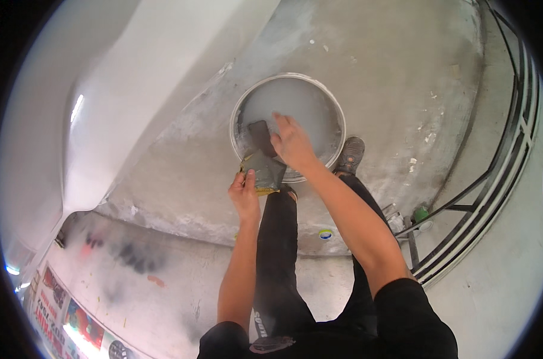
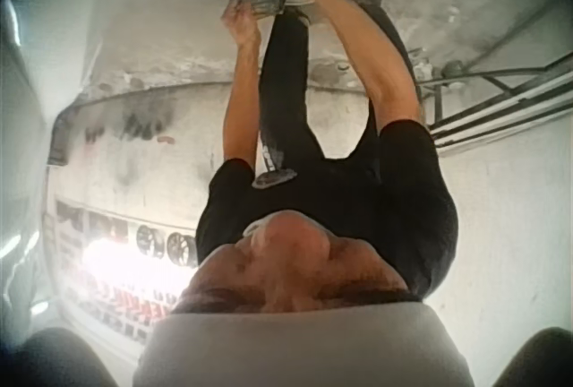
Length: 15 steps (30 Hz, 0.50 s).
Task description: Sanding the hood and body of a white car using sanding blocks and water.
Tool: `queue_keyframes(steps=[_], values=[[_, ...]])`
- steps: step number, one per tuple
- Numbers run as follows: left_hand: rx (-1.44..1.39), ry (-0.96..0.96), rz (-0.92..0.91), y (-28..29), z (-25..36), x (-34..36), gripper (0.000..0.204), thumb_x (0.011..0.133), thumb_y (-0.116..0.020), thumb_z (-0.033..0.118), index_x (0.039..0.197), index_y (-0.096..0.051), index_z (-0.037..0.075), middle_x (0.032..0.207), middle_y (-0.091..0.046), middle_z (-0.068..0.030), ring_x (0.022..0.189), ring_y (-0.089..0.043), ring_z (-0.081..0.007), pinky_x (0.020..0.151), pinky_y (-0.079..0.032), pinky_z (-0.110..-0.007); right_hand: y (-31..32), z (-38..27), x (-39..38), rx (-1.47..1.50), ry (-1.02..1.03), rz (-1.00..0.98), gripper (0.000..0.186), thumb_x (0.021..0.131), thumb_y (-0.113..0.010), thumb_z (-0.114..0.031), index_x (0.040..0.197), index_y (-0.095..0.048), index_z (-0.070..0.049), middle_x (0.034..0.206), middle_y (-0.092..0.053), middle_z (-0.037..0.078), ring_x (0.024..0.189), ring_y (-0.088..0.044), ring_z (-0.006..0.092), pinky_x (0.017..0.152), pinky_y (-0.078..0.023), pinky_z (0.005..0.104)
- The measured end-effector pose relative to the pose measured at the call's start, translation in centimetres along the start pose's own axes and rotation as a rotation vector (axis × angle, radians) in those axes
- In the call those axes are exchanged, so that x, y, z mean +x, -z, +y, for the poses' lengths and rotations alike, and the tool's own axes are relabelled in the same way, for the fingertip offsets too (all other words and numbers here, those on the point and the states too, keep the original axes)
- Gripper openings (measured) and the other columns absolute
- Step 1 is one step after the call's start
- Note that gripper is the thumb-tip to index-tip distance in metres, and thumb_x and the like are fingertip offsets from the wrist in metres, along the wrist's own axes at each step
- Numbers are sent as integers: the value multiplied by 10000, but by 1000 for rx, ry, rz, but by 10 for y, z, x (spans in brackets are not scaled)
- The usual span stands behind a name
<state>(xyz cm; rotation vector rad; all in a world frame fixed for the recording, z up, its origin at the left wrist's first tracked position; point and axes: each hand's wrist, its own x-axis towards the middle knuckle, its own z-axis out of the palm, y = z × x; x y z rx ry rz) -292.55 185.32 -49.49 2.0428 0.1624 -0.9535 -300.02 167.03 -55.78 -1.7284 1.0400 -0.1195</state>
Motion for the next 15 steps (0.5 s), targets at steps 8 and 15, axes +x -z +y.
queue_keyframes(steps=[8, 15], values=[[-111, -40, -2, -23, -4, -1, 241, 1136, -684, 158, 965, -683, -12, 928, -594, 34, 860, -488, -67, 768, -426, -276, -5, 59, 22, 85, -295, -29, 451, 999, -702, -124, 1435, -670, -15, 1276, -743, 265, 1200, -724, 436, 1032, -572, 484], [152, -253, -66, -23, 81, -65, 197, 1112, -691, 117, 1053, -689, -71, 991, -624, -18, 856, -530, -106, 760, -458, -285, 102, -56, -82, 505, -164, -28, 509, 1037, -662, -113, 1543, -641, -75, 1247, -730, 135, 1158, -695, 246, 1008, -540, 394]])
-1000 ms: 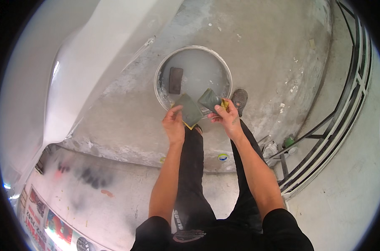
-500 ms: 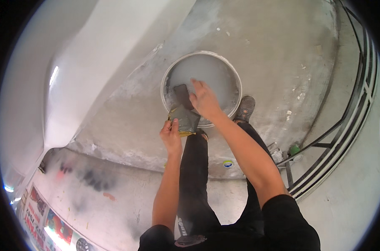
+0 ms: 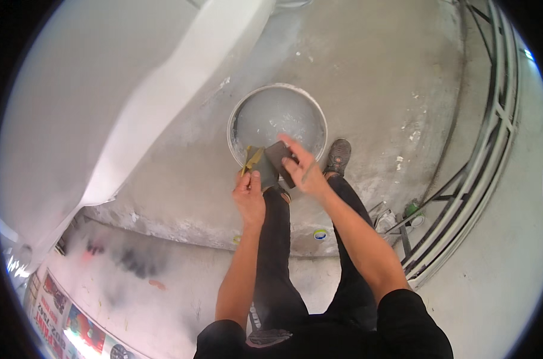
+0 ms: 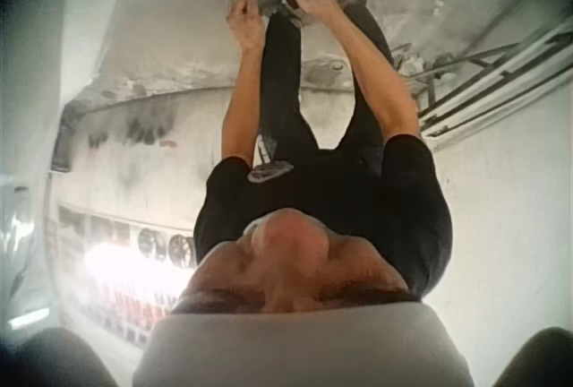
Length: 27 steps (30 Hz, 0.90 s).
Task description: Sanding the hood and body of a white car using sanding blocks and water.
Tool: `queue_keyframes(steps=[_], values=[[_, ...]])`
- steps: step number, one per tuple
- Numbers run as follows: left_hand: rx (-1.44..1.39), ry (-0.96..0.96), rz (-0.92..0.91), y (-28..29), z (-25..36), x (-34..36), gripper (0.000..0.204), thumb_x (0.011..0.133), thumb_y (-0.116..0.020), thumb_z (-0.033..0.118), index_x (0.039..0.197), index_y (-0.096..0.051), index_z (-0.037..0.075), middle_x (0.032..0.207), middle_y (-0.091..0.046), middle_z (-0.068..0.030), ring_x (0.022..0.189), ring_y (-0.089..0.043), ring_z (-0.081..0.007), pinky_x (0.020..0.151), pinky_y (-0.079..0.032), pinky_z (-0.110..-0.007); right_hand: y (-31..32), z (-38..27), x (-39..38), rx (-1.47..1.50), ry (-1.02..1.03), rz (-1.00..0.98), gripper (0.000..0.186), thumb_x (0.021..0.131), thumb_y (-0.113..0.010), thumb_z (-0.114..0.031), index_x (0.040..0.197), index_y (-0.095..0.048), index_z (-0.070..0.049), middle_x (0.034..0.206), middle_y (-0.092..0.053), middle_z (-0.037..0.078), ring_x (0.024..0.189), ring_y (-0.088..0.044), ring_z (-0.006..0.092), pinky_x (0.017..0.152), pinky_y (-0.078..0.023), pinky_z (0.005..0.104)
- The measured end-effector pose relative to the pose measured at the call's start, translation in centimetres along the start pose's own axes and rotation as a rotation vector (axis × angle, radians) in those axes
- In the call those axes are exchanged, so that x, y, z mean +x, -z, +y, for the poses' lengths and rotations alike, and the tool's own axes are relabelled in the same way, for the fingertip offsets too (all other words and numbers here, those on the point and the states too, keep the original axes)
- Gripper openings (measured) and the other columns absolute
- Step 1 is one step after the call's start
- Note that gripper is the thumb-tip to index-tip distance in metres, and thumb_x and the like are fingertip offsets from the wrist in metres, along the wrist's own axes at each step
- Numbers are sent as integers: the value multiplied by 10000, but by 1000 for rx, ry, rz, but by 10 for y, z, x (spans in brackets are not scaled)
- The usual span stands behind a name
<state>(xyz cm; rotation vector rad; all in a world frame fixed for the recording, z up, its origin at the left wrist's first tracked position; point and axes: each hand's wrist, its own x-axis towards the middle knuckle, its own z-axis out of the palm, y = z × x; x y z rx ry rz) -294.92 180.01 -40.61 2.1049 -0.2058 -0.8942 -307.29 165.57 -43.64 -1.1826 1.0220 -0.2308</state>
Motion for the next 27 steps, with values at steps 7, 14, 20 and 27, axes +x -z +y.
queue_keyframes(steps=[7, 14, 20, 27], values=[[-185, -214, -188, 32, 172, -99, 286, 1076, -685, 77, 1318, -746, -63, 1428, -697, -119, 1168, -699, -228, 993, -552, -359, 14, -191, -119, -70, 78, 49, 523, 970, -838, -277, 1437, -727, -69, 1373, -658, 188, 1258, -670, 341, 1085, -525, 411], [-494, -85, -384, 108, 355, -211, 252, 1061, -695, 91, 1216, -797, -80, 1463, -687, -139, 1239, -689, -190, 1075, -529, -325, 49, -373, -251, -121, 425, 140, 399, 980, -797, -168, 1339, -749, -1, 1160, -668, 169, 1123, -674, 290, 998, -545, 384], [-470, -230, -432, 124, 447, -261, 205, 1067, -697, 36, 1171, -791, -113, 1401, -689, -121, 1140, -737, -194, 1052, -623, -368, 59, -465, -320, -141, 459, 323, 323, 1006, -700, -104, 1294, -763, 29, 1141, -685, 179, 1020, -711, 263, 878, -575, 359], [-382, -378, -401, 48, 520, -276, 195, 1068, -713, 70, 1175, -787, -76, 1292, -724, -76, 1026, -732, -149, 951, -621, -335, 158, -506, -296, -62, 512, 319, 303, 1049, -682, -146, 1262, -764, 53, 1115, -699, 159, 997, -714, 251, 879, -564, 345]])
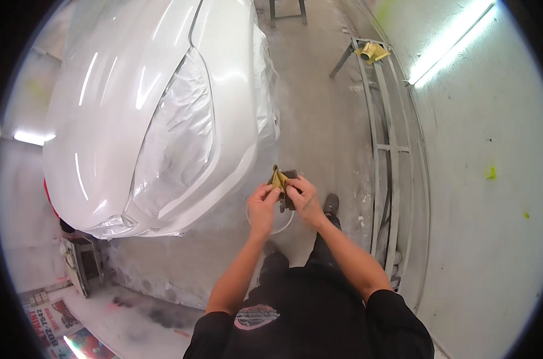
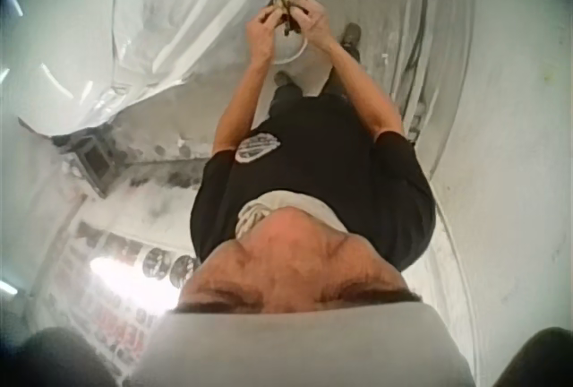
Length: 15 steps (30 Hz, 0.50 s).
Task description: Sanding the hood and body of a white car using sanding blocks and water.
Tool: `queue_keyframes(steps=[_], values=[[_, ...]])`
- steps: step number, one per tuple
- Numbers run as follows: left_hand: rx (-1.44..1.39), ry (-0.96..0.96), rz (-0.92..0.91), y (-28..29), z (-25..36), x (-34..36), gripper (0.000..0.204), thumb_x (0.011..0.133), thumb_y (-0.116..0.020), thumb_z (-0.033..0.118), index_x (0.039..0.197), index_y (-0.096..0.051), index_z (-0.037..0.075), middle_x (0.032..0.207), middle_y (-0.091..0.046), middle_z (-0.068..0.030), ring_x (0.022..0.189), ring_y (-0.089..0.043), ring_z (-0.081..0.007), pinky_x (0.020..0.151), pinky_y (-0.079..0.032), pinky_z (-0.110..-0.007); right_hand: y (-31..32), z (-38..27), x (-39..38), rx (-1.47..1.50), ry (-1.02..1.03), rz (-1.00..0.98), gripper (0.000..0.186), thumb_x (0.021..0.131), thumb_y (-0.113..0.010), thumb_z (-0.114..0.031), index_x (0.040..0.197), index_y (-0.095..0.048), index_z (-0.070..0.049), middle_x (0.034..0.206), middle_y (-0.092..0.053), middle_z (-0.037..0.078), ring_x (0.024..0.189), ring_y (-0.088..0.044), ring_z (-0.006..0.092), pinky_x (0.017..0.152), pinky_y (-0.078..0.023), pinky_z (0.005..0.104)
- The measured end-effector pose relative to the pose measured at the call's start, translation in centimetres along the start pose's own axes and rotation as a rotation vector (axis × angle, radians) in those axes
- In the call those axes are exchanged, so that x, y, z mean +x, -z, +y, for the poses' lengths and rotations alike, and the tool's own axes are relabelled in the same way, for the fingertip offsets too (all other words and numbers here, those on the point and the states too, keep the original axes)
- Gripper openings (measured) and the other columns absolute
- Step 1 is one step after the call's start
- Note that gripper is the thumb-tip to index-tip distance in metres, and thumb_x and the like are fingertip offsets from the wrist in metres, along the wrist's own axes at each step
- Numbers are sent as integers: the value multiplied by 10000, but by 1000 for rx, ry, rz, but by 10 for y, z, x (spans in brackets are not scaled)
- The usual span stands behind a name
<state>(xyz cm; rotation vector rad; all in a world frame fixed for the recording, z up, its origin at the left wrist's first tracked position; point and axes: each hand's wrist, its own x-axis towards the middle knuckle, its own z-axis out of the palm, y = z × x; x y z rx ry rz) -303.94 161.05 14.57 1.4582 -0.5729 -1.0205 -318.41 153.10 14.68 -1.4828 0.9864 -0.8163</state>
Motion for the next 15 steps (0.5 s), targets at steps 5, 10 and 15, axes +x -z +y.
queue_keyframes(steps=[5, 10, 15], values=[[-185, 78, 87, -78, 53, 44, 118, 1055, -726, 91, 1091, -806, 14, 955, -737, 7, 931, -702, -88, 846, -571, -286, 84, -32, 81, 195, -134, -247, 337, 1026, -742, -198, 1270, -772, 33, 1137, -718, 167, 1000, -710, 261, 906, -544, 335], [185, -49, 40, -181, 61, 90, 142, 1025, -734, 116, 1057, -801, -6, 947, -769, 1, 830, -683, -89, 782, -560, -275, 187, -14, 136, -60, 40, -148, 322, 1037, -718, -268, 1098, -784, 42, 914, -739, 84, 846, -649, 205, 776, -504, 339], [-55, -75, 55, -217, 113, 132, 180, 1032, -733, 111, 1113, -813, -29, 956, -787, -26, 863, -736, -102, 783, -620, -293, 262, -45, 189, 169, -103, -11, 292, 1030, -694, -218, 993, -768, 62, 836, -626, -35, 787, -535, 81, 715, -444, 290]])
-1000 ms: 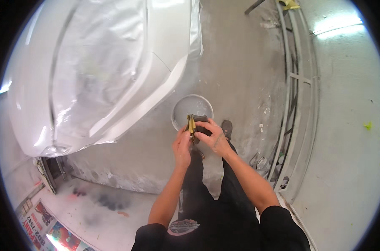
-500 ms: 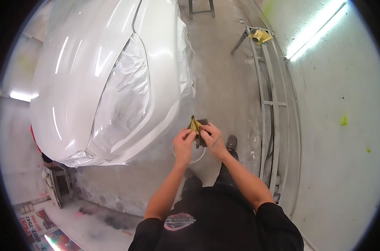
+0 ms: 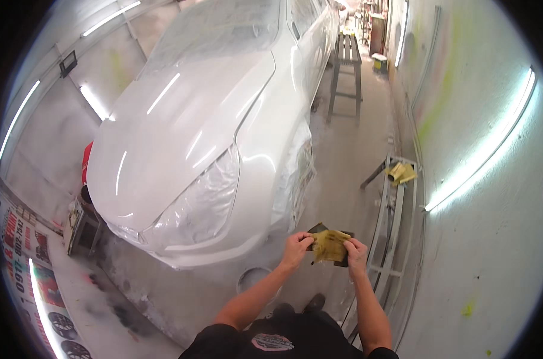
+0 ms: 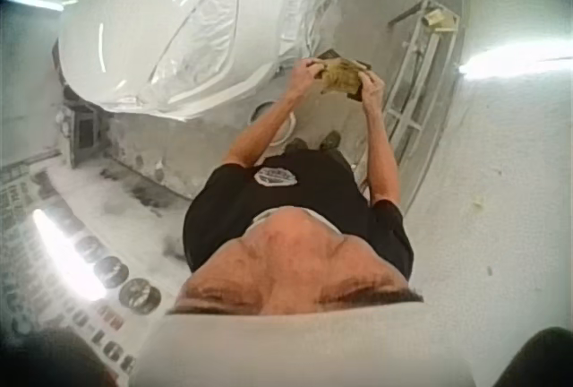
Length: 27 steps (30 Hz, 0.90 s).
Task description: Sanding the hood and body of a white car using sanding blocks and water.
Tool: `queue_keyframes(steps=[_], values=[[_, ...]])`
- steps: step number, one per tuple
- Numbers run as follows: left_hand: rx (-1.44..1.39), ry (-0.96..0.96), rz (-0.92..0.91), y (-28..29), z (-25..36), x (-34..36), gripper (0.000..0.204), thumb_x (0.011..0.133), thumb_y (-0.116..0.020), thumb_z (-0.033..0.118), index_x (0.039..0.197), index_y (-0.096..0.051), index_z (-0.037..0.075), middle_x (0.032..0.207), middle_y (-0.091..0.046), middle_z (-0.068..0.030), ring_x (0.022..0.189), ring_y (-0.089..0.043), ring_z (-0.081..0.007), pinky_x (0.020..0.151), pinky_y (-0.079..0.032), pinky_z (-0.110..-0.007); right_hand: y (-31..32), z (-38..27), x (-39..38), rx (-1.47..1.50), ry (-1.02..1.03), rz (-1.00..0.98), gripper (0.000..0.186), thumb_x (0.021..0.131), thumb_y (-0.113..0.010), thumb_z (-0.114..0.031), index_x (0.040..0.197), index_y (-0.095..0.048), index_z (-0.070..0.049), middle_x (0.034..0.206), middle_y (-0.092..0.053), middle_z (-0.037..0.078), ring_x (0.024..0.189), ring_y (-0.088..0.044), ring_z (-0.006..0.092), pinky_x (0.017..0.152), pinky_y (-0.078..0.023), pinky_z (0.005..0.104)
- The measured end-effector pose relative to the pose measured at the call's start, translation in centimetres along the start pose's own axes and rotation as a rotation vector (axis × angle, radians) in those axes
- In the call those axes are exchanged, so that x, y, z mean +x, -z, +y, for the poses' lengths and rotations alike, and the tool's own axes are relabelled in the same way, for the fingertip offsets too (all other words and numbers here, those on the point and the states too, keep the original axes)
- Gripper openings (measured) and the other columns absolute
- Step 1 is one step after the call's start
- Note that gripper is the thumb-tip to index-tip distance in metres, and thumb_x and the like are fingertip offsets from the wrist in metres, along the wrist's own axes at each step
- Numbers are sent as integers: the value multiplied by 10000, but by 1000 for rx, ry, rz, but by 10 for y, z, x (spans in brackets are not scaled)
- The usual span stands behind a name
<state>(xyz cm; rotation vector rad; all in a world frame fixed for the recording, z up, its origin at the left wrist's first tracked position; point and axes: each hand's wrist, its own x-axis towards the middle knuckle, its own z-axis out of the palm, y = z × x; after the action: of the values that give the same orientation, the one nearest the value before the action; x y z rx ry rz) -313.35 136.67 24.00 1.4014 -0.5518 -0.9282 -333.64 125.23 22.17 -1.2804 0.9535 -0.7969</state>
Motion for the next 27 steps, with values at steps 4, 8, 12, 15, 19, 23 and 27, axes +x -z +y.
queue_keyframes(steps=[4, 8, 12, 15, 19, 23, 27], values=[[138, 25, -79, -17, 24, 46, 218, 1020, -729, 85, 1174, -805, -50, 998, -795, -55, 883, -754, -121, 780, -635, -296, 42, -23, 44, -104, 61, 55, 272, 1016, -687, -214, 924, -727, 39, 796, -595, -24, 753, -510, 86, 673, -406, 305], [147, -31, -103, -12, 39, 90, 258, 1001, -702, 32, 1225, -792, -60, 1033, -793, -63, 894, -762, -133, 797, -654, -301, 47, -49, 84, -224, 154, 65, 276, 998, -667, -206, 866, -666, 36, 754, -560, -22, 718, -492, 88, 627, -374, 331], [104, -103, -67, 11, 59, 140, 279, 988, -688, 12, 1242, -791, -43, 1035, -787, -64, 877, -752, -128, 781, -651, -302, 56, -49, 124, -392, 173, 41, 319, 971, -664, -225, 881, -661, 81, 718, -565, 2, 697, -514, 114, 628, -413, 343], [181, -156, -110, 31, 91, 188, 286, 981, -682, 0, 1243, -793, -20, 1011, -774, -47, 841, -726, -111, 754, -631, -292, 63, -15, 163, -496, 138, 12, 319, 956, -661, -224, 878, -666, 85, 706, -566, 6, 687, -522, 120, 623, -431, 351], [120, -293, -125, 75, 177, 251, 284, 986, -664, -38, 1238, -791, -5, 989, -764, -19, 803, -691, -77, 733, -595, -268, 33, 29, 213, -461, 159, 10, 314, 943, -675, -220, 851, -660, 80, 701, -575, 8, 684, -527, 107, 609, -440, 354], [79, -415, -42, 160, 277, 334, 318, 959, -714, -44, 1260, -802, 9, 1151, -817, -78, 961, -748, -131, 828, -643, -313, -45, 10, 256, -429, 125, -44, 299, 945, -671, -189, 847, -655, 93, 694, -577, 9, 695, -542, 101, 623, -459, 358], [-42, -565, 117, 251, 373, 421, 298, 963, -699, -47, 1252, -764, -23, 1128, -774, -106, 915, -780, -180, 785, -729, -382, -101, -21, 289, -433, 172, -61, 300, 947, -670, -192, 865, -673, 96, 696, -582, 9, 701, -552, 99, 629, -465, 354]])
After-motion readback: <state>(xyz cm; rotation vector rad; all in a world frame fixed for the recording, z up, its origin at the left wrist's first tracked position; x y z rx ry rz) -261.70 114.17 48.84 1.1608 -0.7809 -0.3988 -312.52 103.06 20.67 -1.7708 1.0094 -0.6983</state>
